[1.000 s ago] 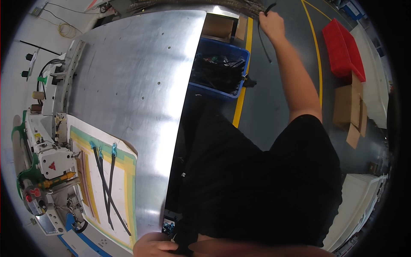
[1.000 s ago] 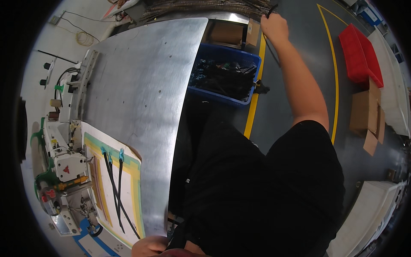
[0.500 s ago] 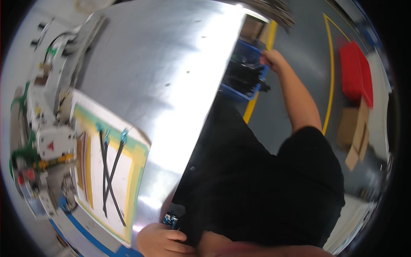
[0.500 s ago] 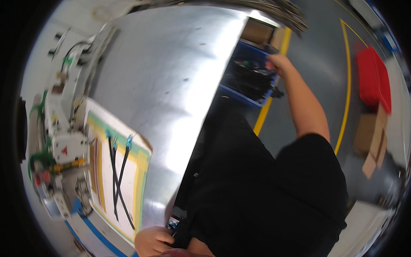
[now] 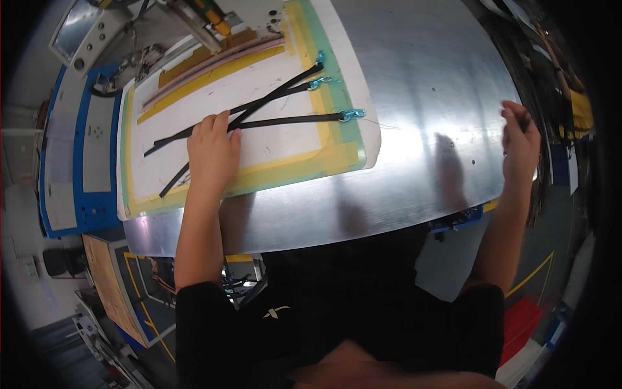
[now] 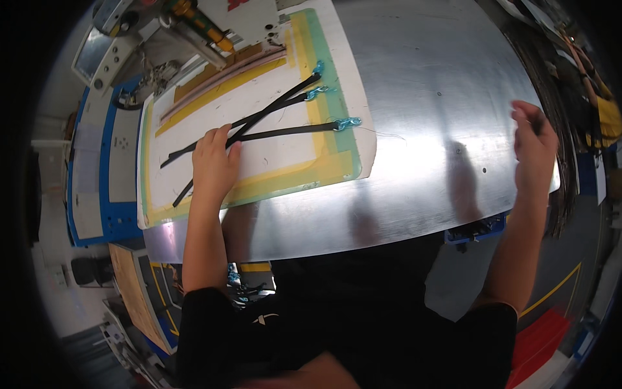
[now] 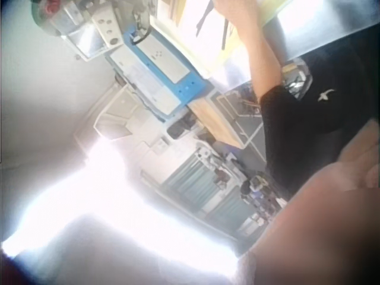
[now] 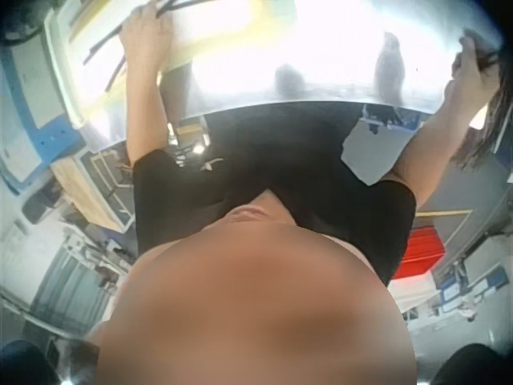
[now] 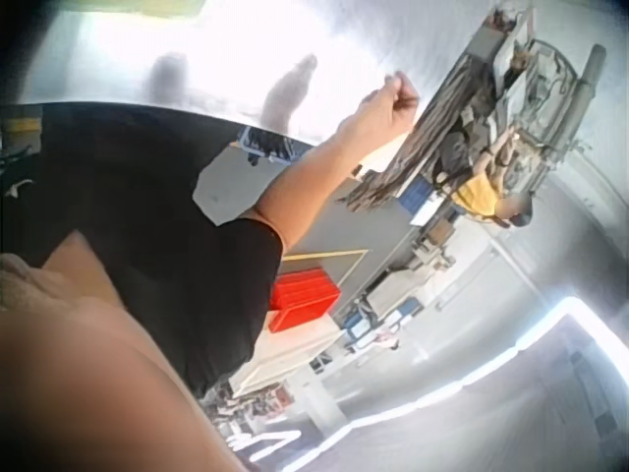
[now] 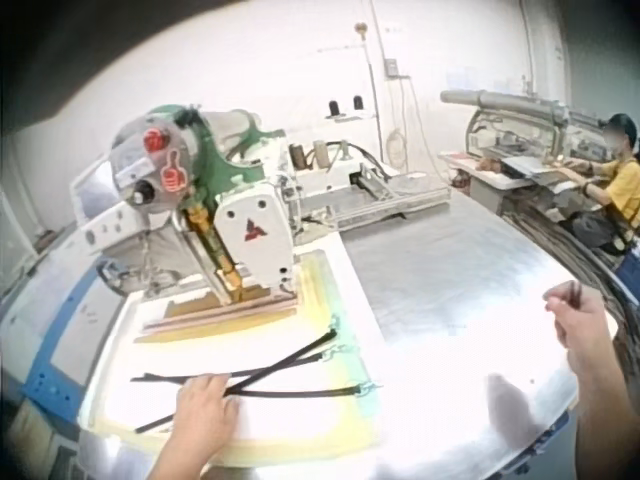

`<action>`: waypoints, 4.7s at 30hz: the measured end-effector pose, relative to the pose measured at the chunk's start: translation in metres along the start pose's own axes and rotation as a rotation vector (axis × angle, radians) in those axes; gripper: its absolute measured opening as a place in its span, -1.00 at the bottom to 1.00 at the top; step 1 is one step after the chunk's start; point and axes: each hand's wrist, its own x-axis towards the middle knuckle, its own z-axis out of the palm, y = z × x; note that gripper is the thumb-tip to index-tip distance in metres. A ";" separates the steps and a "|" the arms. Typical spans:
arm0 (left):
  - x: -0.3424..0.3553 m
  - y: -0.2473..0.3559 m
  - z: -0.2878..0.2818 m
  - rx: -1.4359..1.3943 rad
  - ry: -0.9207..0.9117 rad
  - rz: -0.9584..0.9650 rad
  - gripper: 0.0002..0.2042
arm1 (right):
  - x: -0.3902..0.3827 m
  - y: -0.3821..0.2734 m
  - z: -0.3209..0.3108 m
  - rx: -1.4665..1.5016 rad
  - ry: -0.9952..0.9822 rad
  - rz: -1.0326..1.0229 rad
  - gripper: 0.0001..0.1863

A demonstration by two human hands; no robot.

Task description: Trimming excess material from straps and sewing them onto a base textile using an industrial sewing machine.

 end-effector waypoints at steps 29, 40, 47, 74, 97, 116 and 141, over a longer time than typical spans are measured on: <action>-0.029 0.052 -0.018 -1.160 -0.964 0.423 -0.64 | -0.013 -0.028 0.190 0.762 -0.389 0.208 -0.63; -0.024 0.035 -0.014 -1.640 -0.754 -0.189 -0.19 | -0.020 -0.098 0.175 -0.070 -1.104 -0.328 -0.75; -0.020 0.006 -0.008 -2.198 -0.234 -0.286 -0.74 | -0.051 -0.129 0.214 -0.566 -1.382 -0.588 -0.78; 0.034 0.065 -0.122 -1.802 -0.038 -0.030 -0.60 | -0.055 -0.168 0.185 -0.165 -0.580 -0.967 -0.73; 0.030 0.060 -0.125 -1.826 0.129 -0.066 -0.64 | -0.047 -0.168 0.176 -0.124 -0.494 -0.941 -0.70; 0.044 0.002 -0.142 -1.874 0.503 0.008 -0.69 | -0.010 -0.176 0.118 -0.140 -0.392 -0.746 -0.62; 0.041 -0.018 -0.155 -2.146 0.681 0.219 -0.83 | 0.033 -0.165 0.080 -0.227 -0.496 -1.001 -0.65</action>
